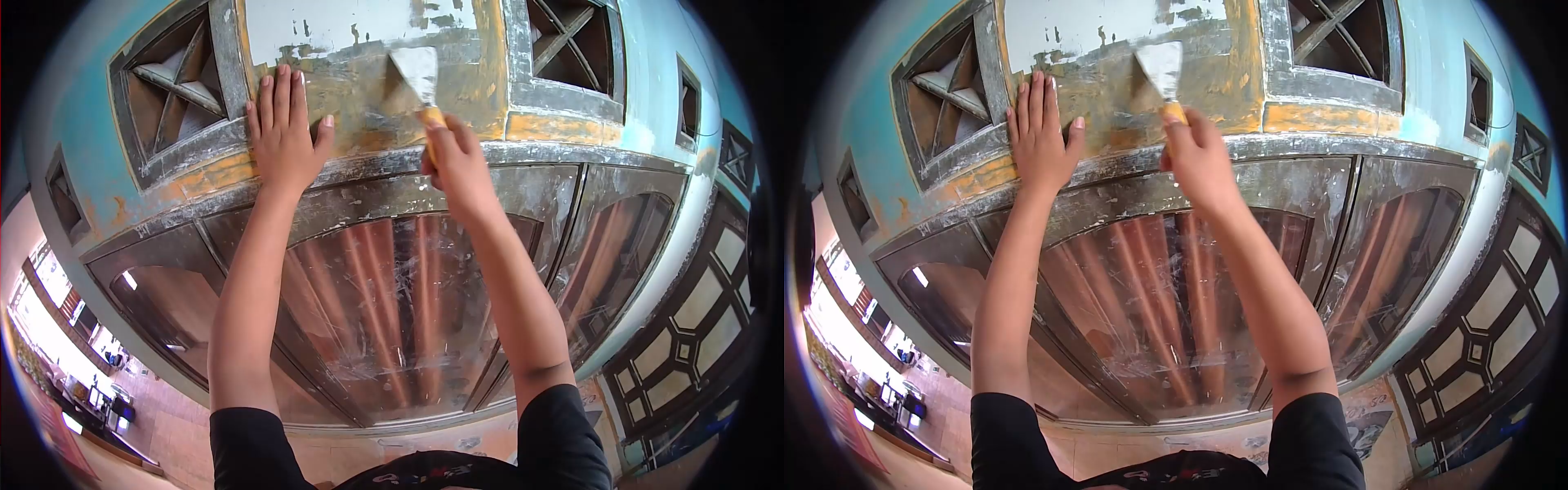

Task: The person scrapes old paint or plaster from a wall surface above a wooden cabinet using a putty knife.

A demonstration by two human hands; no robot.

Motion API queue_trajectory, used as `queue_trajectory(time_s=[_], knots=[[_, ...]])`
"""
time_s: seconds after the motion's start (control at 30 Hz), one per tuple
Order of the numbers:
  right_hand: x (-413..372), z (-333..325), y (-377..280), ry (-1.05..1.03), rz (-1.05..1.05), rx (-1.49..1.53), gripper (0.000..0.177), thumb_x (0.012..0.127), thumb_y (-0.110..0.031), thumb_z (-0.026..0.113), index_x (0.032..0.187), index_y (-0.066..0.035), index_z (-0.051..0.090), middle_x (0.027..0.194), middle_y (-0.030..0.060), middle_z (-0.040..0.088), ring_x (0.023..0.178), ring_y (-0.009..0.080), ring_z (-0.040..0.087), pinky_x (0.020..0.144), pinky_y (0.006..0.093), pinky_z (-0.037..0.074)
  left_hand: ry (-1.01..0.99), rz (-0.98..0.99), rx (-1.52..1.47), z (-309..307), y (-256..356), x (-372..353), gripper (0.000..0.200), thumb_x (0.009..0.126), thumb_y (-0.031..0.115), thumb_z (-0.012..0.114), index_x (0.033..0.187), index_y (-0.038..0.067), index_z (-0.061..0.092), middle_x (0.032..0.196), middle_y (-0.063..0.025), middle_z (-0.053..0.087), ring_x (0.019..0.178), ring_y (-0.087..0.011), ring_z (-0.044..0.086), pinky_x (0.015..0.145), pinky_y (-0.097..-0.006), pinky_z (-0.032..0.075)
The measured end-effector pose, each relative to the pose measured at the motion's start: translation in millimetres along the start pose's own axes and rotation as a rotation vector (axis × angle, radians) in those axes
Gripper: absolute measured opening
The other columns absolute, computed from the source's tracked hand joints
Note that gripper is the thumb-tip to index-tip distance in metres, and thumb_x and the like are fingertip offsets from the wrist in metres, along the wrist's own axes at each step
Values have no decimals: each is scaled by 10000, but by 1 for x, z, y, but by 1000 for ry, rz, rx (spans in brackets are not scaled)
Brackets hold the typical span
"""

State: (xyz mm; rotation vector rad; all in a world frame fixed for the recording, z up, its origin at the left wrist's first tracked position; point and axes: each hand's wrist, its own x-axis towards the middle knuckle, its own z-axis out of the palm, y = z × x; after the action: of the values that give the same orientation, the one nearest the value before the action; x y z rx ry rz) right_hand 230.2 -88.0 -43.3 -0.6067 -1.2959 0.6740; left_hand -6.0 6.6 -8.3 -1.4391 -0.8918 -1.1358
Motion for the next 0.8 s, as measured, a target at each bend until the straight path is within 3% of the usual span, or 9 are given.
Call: queue_trajectory(time_s=[0.03,0.13,0.27,0.57,0.8], knots=[[0,-8,-2,63,8,-21,445,1063,-345,518,1327,5,589,664,10,556,589,76,515,546,257,383,-18,1,-9,-2,0,-1,727,979,423,529,1591,74,353,1690,-94,271,1566,-325,211,1254,-570,141],[13,-40,-5,-24,-13,-44,449,1062,-336,508,1336,9,593,649,10,547,521,63,474,472,251,326,-45,-12,9,-1,5,-7,733,988,410,530,1604,71,327,1702,-100,242,1572,-348,186,1248,-589,126],[26,-35,-15,2,1,-46,443,1067,-336,501,1316,15,605,636,16,548,519,68,460,484,255,335,-54,53,-11,0,21,2,739,982,420,535,1608,85,327,1706,-103,230,1573,-372,169,1237,-629,108],[26,-26,-13,-36,14,-45,441,1070,-342,504,1333,5,578,648,35,566,530,73,459,483,253,336,-13,29,-35,7,28,30,736,965,450,559,1607,155,354,1703,-46,254,1569,-355,191,1232,-629,137],[21,-10,-11,-138,91,51,327,1063,-342,510,1140,-26,543,675,90,605,475,108,450,453,267,357,-10,26,-11,9,27,28,741,962,515,510,1600,166,371,1700,-43,258,1566,-351,197,1232,-637,148]])
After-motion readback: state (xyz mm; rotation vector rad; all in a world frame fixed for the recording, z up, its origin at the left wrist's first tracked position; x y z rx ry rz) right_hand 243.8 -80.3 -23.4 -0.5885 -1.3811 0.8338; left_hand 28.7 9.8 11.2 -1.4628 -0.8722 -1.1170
